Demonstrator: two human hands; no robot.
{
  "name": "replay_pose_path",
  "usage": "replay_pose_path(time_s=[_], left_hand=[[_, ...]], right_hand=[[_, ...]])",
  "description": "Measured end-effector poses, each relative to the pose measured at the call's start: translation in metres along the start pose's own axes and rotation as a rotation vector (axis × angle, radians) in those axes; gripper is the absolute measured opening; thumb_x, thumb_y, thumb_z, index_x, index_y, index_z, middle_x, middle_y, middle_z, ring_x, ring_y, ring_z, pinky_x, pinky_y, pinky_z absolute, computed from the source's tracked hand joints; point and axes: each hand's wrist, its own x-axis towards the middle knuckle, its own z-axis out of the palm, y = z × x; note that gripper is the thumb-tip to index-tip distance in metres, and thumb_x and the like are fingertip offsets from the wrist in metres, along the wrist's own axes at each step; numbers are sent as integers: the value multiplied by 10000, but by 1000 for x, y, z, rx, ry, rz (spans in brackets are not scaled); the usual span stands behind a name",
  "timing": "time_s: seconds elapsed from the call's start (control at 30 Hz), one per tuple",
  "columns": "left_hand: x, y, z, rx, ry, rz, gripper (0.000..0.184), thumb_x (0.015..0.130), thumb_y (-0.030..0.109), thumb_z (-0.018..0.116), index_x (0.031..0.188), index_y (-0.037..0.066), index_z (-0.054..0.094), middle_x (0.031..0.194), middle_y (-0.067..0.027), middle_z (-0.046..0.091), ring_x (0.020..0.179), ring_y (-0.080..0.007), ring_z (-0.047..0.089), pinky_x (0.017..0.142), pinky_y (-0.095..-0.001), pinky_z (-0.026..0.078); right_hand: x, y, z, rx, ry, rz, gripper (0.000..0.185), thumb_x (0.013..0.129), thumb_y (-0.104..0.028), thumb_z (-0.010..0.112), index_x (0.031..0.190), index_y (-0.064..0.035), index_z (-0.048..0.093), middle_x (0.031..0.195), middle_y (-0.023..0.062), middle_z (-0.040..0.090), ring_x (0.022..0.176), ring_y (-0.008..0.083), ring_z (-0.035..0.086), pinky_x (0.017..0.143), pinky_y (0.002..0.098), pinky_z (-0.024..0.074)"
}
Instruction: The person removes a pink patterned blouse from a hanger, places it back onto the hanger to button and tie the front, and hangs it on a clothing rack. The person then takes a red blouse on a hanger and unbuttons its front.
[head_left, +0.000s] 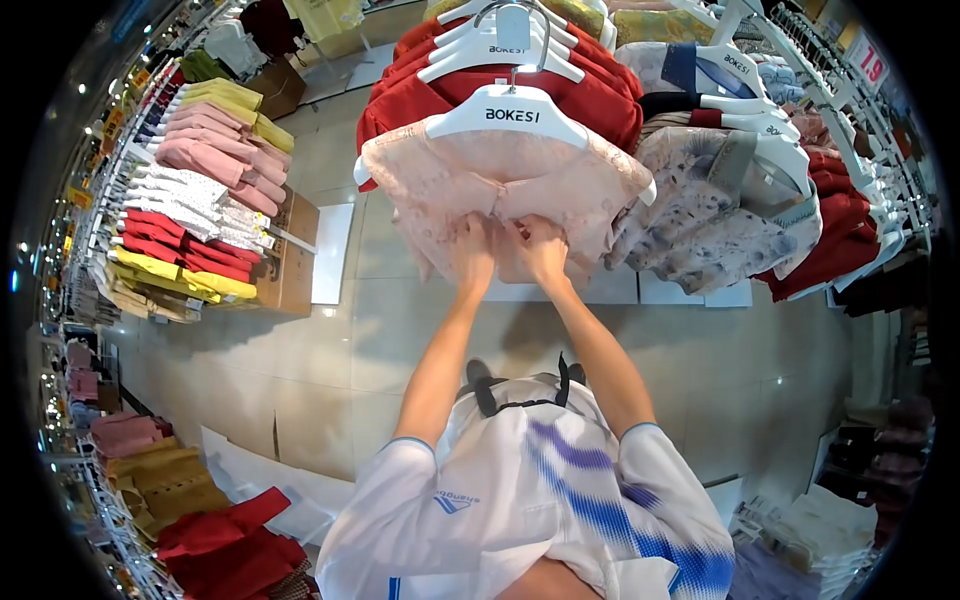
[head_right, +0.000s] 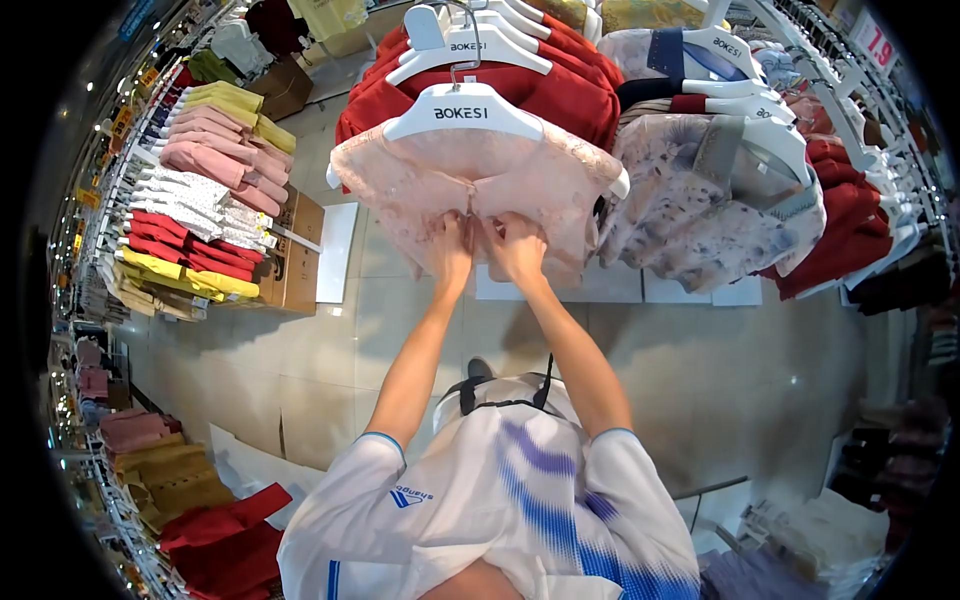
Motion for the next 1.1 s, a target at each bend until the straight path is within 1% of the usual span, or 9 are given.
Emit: replay_pose_path(time_s=[0.07, 0.3, 0.37, 0.47, 0.53, 0.8, 0.93, 1.0, 1.1], left_hand=[[10, 1, -6, 91, -139, -69, 266, 890, 233, 590, 1073, 43, 559, 1074, -215, 628, 908, -434, 626, 724, -502, 510], [5, -28, -4, -61, -53, 106, 236, 881, 148, 562, 1076, 17, 595, 1088, -242, 628, 919, -452, 622, 739, -511, 503], [7, -18, -23, -91, -271, -78, 270, 887, 117, 547, 1109, -32, 589, 1094, -291, 612, 933, -466, 610, 764, -507, 501], [-4, -9, -28, -129, 54, 172, 248, 892, 99, 542, 1070, -72, 572, 1066, -337, 586, 898, -491, 592, 759, -525, 484], [-13, -2, -40, -213, -12, 117, 214, 892, 76, 539, 1043, -73, 565, 1039, -342, 575, 875, -500, 583, 756, -538, 472], [-54, 26, -80, -99, -125, 281, 151, 898, 20, 546, 1023, -62, 527, 942, -256, 582, 825, -458, 577, 729, -516, 467], [-65, 32, -79, -444, -84, 74, 179, 876, 20, 620, 1012, -39, 520, 923, -211, 591, 836, -411, 582, 718, -470, 468], [-68, 33, -80, -526, -21, 55, 187, 867, 13, 640, 1003, -32, 521, 915, -204, 589, 834, -397, 583, 721, -458, 468], [-66, 33, -87, -395, 75, 297, 231, 857, -39, 659, 1011, -6, 490, 892, -160, 582, 749, -287, 596, 700, -382, 486]], right_hand=[[3, -4, 3, -56, 5, -19, 300, 830, -350, 697, 881, -55, 721, 826, 137, 712, 730, 323, 686, 684, 416, 535], [15, -7, 20, -259, 76, -74, 228, 843, -308, 675, 897, -90, 710, 850, 109, 710, 757, 326, 679, 704, 433, 527], [16, -5, 20, -239, 73, -61, 215, 842, -301, 674, 905, -98, 702, 859, 107, 709, 775, 327, 678, 699, 440, 523], [6, -3, 10, -177, 33, -67, 182, 834, -278, 685, 882, -103, 675, 876, 95, 700, 783, 334, 669, 692, 454, 515], [-8, -5, -2, -137, 3, -84, 169, 827, -262, 696, 851, -99, 656, 883, 85, 692, 774, 339, 660, 689, 461, 509], [-48, -28, -48, -281, 203, -757, 220, 720, -156, 760, 831, -51, 602, 891, 65, 600, 829, 242, 608, 699, 358, 486], [-57, -32, -51, -84, 183, -742, 180, 748, -105, 750, 846, -48, 610, 902, 90, 637, 768, 269, 614, 661, 363, 480], [-65, -26, -50, -15, 39, -542, 192, 781, -61, 735, 927, -28, 614, 878, 107, 662, 698, 270, 616, 632, 360, 489], [-72, -26, -53, 39, 56, -478, 216, 806, -26, 726, 981, -10, 600, 847, 121, 672, 671, 265, 631, 632, 336, 504]])
